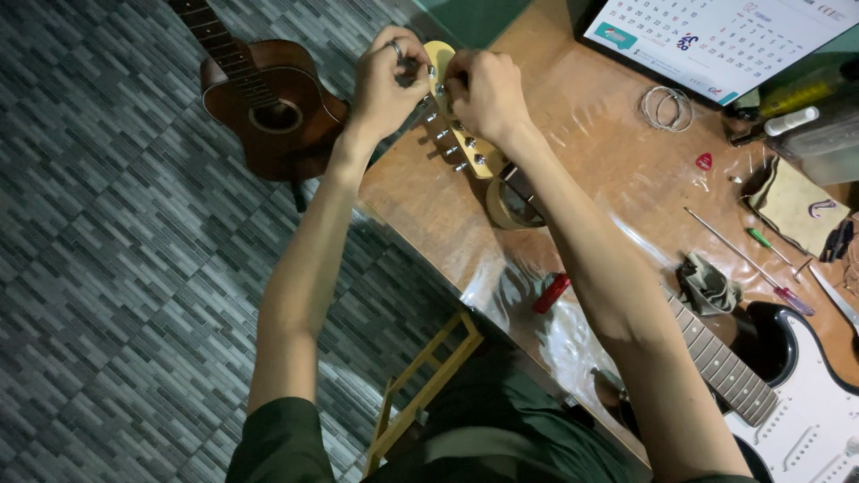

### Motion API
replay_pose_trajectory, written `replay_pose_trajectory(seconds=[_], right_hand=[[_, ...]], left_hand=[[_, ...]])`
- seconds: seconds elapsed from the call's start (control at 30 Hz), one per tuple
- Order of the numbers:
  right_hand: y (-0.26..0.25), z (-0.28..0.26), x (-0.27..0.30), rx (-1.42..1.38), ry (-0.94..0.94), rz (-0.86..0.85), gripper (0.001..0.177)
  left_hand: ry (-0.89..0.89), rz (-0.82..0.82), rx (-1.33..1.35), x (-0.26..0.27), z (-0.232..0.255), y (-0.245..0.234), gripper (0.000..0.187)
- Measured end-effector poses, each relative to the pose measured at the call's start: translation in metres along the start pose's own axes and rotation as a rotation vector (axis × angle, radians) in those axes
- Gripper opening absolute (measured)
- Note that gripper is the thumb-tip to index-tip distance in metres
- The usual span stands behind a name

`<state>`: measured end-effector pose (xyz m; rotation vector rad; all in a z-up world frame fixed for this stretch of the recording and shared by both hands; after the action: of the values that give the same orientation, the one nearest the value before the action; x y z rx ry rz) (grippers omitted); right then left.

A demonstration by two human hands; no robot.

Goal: The person changes the strings on a black electric guitar. They use a red string winder to remove old strings and wind new strings onto the tuning pegs. They also handle a small metal tool near the bridge.

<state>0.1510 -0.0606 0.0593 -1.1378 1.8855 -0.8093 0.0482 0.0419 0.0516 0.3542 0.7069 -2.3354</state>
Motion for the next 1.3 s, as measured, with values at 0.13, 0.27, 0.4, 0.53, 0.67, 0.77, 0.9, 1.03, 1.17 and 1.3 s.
replay_pose_trajectory(seconds=[0.13, 0.27, 0.4, 0.53, 0.67, 0.77, 0.9, 1.03, 1.17, 1.3], right_hand=[[0.001, 0.001, 0.001, 0.017, 0.019, 0.017, 0.023], [0.002, 0.003, 0.002, 0.022, 0.009, 0.000, 0.021], [0.013, 0.019, -0.002, 0.078, 0.017, -0.014, 0.025], [0.023, 0.031, 0.002, 0.023, -0.017, 0.058, 0.009], [0.036, 0.042, -0.002, 0.009, -0.051, 0.101, 0.015], [0.037, 0.045, -0.002, 0.017, -0.065, 0.107, 0.012], [0.033, 0.034, 0.003, 0.185, 0.086, 0.080, 0.031], [0.028, 0.033, 0.007, -0.297, 0.635, 0.019, 0.013], [0.058, 0.036, -0.033, 0.008, 0.356, -0.069, 0.030], [0.082, 0.052, -0.035, -0.084, 0.278, 0.083, 0.025]], left_hand=[[-0.058, 0.006, 0.034, 0.008, -0.008, -0.003, 0.016], [0.037, 0.354, -0.126, 0.048, -0.003, -0.020, 0.033], [-0.133, 0.561, 0.141, 0.142, 0.100, 0.007, 0.015], [-0.206, 0.213, 0.054, 0.213, 0.148, 0.106, 0.011], [-0.195, -0.098, -0.427, 0.241, 0.147, 0.179, 0.097], [-0.223, -0.150, -0.340, 0.252, 0.143, 0.215, 0.078], [0.022, -0.073, -0.308, 0.269, 0.135, 0.242, 0.032], [0.011, -0.162, -0.123, 0.265, 0.139, 0.211, 0.023], [-0.081, -0.178, -0.032, 0.257, 0.137, 0.172, 0.012], [-0.161, -0.187, 0.015, 0.259, 0.118, 0.133, 0.004]])
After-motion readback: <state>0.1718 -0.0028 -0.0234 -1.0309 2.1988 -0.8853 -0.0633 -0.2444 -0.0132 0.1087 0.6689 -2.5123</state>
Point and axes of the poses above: each hand's wrist, its own x-axis away from the middle knuckle, its own y-axis out of the palm, z = x × y, the point moved 8 cm from there along -x, towards the middle knuckle, and after that the axes turned 7 degrees about -y, right-handed, at the moved point
